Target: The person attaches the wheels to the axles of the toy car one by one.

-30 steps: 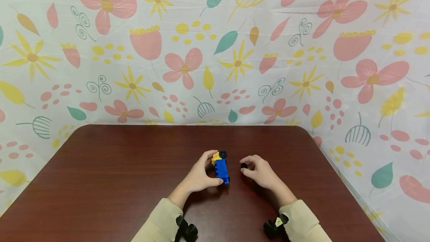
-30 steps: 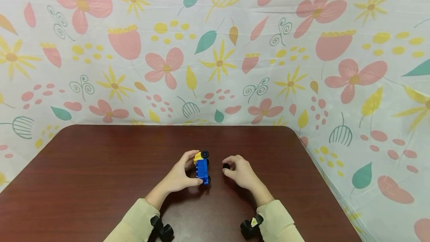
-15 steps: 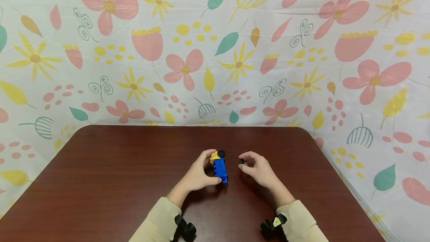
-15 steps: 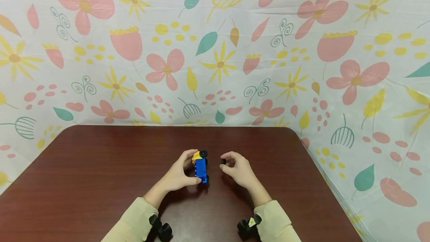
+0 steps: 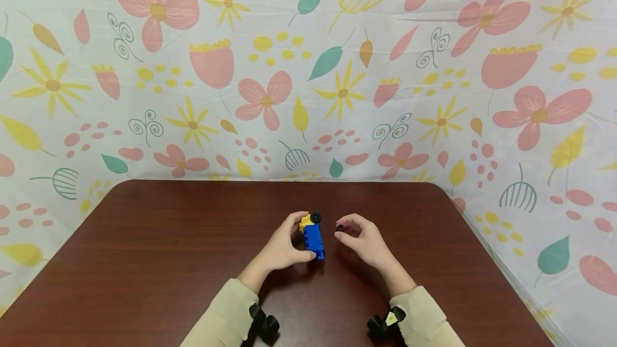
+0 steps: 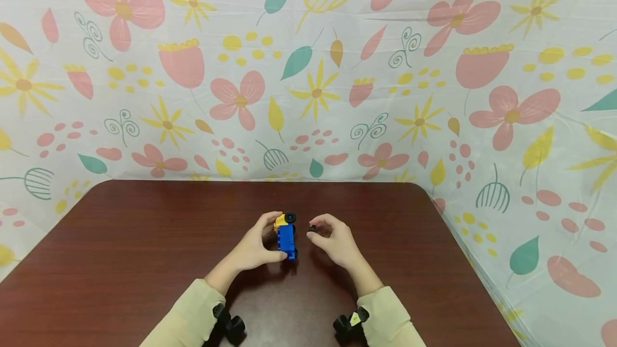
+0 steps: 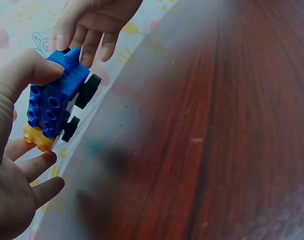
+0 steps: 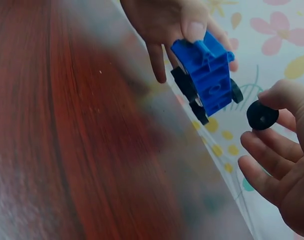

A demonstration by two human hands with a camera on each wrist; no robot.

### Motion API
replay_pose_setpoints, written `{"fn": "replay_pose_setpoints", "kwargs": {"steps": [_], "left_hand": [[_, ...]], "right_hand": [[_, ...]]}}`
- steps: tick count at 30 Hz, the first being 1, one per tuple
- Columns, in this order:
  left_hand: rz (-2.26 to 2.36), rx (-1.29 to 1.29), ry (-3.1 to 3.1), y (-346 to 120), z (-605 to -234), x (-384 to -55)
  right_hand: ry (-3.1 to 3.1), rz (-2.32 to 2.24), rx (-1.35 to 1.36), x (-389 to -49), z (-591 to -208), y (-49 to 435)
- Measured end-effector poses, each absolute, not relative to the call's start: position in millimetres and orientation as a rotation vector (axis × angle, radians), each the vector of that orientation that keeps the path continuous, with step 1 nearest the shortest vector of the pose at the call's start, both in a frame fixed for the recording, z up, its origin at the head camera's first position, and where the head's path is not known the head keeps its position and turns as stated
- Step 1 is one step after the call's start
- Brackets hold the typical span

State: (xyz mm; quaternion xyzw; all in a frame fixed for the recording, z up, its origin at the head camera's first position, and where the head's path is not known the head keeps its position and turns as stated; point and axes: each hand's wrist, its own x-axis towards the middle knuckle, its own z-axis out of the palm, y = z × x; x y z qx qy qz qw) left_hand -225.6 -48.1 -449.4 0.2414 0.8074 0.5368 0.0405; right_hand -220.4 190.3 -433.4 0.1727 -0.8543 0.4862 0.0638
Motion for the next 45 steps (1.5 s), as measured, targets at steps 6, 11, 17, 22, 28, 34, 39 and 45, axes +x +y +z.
{"fn": "replay_pose_setpoints", "kwargs": {"steps": [6,11,17,22,28,34,39,45], "left_hand": [[1.636,0.744,2.473,-48.4,-448.8,-226.9],[1.63,0.746,2.481,-48.7,-448.6,-228.6],[1.636,0.738,2.482,-48.6,-448.0,-229.3],[1.646,0.739,2.48,-47.6,-449.3,-230.9],[1.668,0.738,2.473,-46.1,-451.3,-232.2],[1.674,0.737,2.469,-45.2,-452.1,-232.4],[1.672,0.735,2.462,-44.4,-452.0,-231.2],[1.708,0.727,2.448,-43.8,-454.9,-229.3]], "right_hand": [[-2.541,1.518,0.549,-218.5,-431.0,185.6],[-2.553,1.527,0.551,-215.0,-426.4,180.5],[-2.546,1.537,0.57,-197.8,-402.1,169.4],[-2.493,1.557,0.625,-197.2,-404.4,167.2],[-2.469,1.533,0.642,-208.2,-428.2,168.7],[-2.49,1.494,0.701,-206.4,-429.9,166.6],[-2.538,1.44,0.701,-204.7,-428.7,166.2],[-2.536,1.45,0.727,-197.0,-416.1,162.6]]}}
